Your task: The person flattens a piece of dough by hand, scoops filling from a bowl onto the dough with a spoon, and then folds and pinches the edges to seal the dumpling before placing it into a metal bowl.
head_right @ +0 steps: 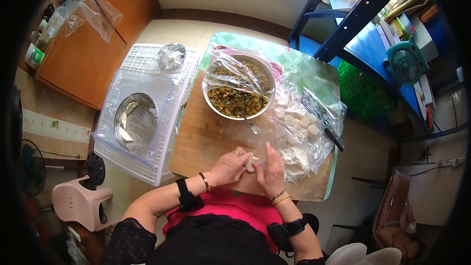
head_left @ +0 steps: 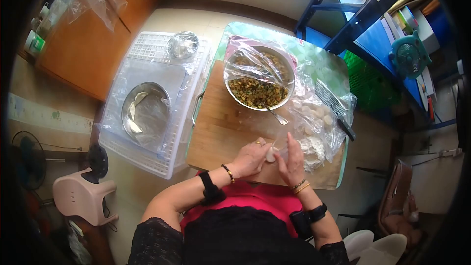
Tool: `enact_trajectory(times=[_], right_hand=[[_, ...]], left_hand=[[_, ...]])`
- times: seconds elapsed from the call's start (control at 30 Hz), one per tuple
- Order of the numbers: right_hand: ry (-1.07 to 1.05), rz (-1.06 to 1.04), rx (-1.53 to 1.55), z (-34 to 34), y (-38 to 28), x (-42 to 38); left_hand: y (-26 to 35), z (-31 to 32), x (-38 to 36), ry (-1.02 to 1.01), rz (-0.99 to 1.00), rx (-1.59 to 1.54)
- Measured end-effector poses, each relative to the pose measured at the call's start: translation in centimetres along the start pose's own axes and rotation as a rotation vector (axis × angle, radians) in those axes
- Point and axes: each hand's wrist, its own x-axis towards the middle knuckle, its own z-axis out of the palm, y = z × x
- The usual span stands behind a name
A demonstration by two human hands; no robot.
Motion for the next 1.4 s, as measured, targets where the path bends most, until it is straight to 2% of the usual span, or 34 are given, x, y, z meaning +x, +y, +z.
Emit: enact_trajectory(times=[0.03, 0.07, 0.17, 0.3, 0.37, 0.47, 0.57, 0.63, 0.7, 0.73, 0.8, 0.97, 1.03, 1.1, 1.13, 1.17, 1.23, 1.33, 1.4], right_hand=[[-0.042, -0.105, -0.094, 0.0, -0.3, -0.7], [-0.114, -0.117, -0.157, 0.4, -1.0, -1.4], [-0.121, -0.123, -0.295, 2.4, -1.1, -1.9], [-0.028, -0.036, -0.309, 2.7, 0.0, 0.5], [0.020, -0.058, -0.283, 2.7, 1.1, 1.2], [0.060, 0.140, 0.004, 2.6, 2.4, 1.6], [0.101, 0.184, 0.090, 1.4, 2.3, 1.2], [0.080, 0.183, 0.097, 0.5, 1.5, 0.5], [0.013, 0.000, -0.010, 0.3, 1.1, -0.5], [0.012, 0.003, -0.008, 0.6, 0.4, -1.0], [-0.110, -0.154, -0.279, 1.8, -0.9, -1.8], [-0.007, -0.073, -0.384, 2.8, 0.6, 0.5], [0.018, -0.033, -0.221, 2.6, 1.7, 1.7], [0.025, -0.037, -0.170, 2.5, 2.7, 2.3], [0.054, 0.062, -0.057, 2.4, 2.9, 2.4], [0.082, 0.162, 0.054, 2.3, 3.0, 2.4], [0.090, 0.208, 0.087, 1.6, 2.8, 2.1], [0.087, 0.211, 0.093, 0.1, 2.0, 1.5], [-0.050, 0.092, 0.066, -0.3, 0.9, 0.7]], left_hand=[[0.1, -0.4, -0.4, 0.041, -0.053, -0.071], [0.1, -0.6, -0.9, 0.078, -0.106, -0.141], [-0.8, -0.2, -2.6, 0.131, -0.167, -0.143], [0.9, -0.8, -3.2, 0.130, -0.240, -0.100], [1.7, -0.9, -2.5, 0.075, -0.269, -0.054], [2.1, 0.2, -0.6, 0.056, -0.220, 0.027], [0.8, 1.3, 0.5, 0.034, -0.135, 0.078], [0.3, 0.7, 1.0, -0.068, -0.098, 0.028], [0.1, -0.5, 0.3, -0.043, -0.116, -0.014], [0.1, -1.2, -0.1, -0.003, -0.128, -0.027], [-0.3, -2.1, -1.1, 0.026, -0.153, -0.016], [1.1, -2.5, -2.9, -0.063, -0.069, 0.020], [2.0, -2.0, -2.9, -0.094, -0.014, 0.039], [3.0, -1.2, -2.7, -0.149, 0.164, 0.035], [3.4, -1.2, -2.5, -0.167, 0.249, 0.018], [3.5, -1.0, -2.3, -0.160, 0.250, 0.020], [3.7, -0.5, -2.1, -0.243, 0.327, 0.174], [3.6, -0.5, -2.2, -0.335, 0.274, 0.225], [3.5, -0.6, -2.6, -0.368, 0.268, 0.243]])
